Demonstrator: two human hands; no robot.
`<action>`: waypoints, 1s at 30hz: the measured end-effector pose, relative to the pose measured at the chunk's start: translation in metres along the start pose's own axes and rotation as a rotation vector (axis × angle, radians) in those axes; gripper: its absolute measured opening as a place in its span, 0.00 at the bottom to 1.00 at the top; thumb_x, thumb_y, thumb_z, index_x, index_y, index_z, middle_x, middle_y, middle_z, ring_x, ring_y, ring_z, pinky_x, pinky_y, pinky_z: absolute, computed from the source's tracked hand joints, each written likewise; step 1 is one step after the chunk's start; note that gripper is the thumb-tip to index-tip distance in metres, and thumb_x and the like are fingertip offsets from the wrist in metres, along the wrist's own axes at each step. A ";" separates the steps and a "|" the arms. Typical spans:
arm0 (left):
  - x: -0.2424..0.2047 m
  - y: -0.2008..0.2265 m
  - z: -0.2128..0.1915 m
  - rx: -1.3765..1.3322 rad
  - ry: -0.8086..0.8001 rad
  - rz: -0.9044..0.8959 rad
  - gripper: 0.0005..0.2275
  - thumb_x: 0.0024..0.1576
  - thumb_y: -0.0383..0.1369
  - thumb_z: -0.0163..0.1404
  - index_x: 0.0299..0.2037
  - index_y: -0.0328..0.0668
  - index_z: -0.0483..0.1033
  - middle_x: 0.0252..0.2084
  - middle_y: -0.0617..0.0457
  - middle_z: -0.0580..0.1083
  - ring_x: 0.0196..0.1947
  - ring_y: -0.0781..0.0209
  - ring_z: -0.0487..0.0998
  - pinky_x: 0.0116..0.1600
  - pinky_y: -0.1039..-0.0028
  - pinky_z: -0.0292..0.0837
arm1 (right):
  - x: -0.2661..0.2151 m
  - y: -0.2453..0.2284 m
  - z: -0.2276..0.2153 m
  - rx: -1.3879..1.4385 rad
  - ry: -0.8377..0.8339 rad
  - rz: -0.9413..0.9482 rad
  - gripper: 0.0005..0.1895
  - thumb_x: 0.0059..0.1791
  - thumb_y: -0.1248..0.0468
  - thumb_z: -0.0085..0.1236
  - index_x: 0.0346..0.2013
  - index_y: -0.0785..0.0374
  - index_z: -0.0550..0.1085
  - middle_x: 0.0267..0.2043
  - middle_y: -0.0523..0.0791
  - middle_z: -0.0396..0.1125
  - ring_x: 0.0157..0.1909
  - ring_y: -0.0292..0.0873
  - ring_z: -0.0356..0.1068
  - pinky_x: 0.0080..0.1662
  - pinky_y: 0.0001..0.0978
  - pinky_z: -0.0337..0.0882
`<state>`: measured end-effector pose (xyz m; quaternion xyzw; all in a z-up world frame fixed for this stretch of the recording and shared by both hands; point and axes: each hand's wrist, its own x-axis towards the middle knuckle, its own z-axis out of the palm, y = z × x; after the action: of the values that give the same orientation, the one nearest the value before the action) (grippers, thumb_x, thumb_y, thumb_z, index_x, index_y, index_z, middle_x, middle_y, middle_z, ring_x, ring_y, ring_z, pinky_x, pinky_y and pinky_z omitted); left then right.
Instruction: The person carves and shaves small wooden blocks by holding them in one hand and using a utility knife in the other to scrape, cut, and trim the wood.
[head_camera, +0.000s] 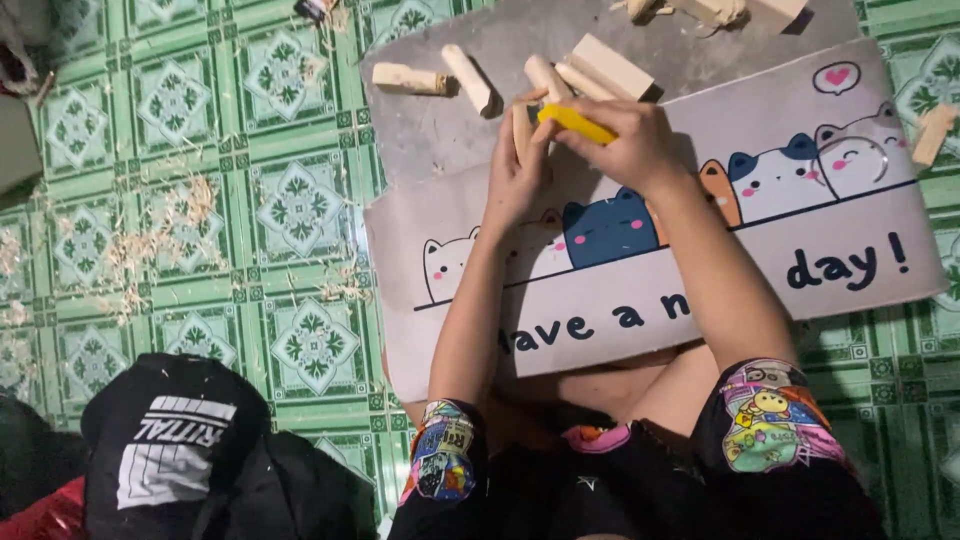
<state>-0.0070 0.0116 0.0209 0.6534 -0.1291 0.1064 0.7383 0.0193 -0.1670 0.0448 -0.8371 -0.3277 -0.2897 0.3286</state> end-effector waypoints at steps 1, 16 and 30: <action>0.000 0.001 -0.003 0.013 -0.047 0.022 0.19 0.67 0.35 0.47 0.67 0.41 0.63 0.60 0.47 0.70 0.57 0.58 0.72 0.64 0.72 0.68 | 0.002 -0.002 -0.006 0.014 -0.052 0.005 0.16 0.50 0.63 0.72 0.50 0.65 0.82 0.37 0.49 0.78 0.28 0.44 0.72 0.31 0.34 0.68; 0.000 0.009 -0.006 -0.002 -0.138 -0.020 0.14 0.68 0.39 0.46 0.61 0.47 0.68 0.41 0.55 0.71 0.37 0.68 0.68 0.42 0.80 0.64 | 0.000 0.005 -0.010 -0.073 -0.105 -0.044 0.16 0.52 0.58 0.74 0.49 0.64 0.85 0.35 0.48 0.78 0.24 0.41 0.70 0.29 0.31 0.67; 0.005 -0.021 -0.017 0.051 -0.050 0.058 0.20 0.64 0.46 0.54 0.65 0.61 0.67 0.45 0.53 0.73 0.38 0.64 0.74 0.41 0.77 0.71 | 0.002 -0.004 -0.004 -0.055 -0.125 0.001 0.16 0.52 0.63 0.72 0.53 0.65 0.84 0.40 0.51 0.79 0.28 0.44 0.74 0.30 0.34 0.71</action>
<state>0.0059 0.0259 0.0009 0.6704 -0.1638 0.1145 0.7145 0.0161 -0.1668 0.0500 -0.8625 -0.3391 -0.2455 0.2845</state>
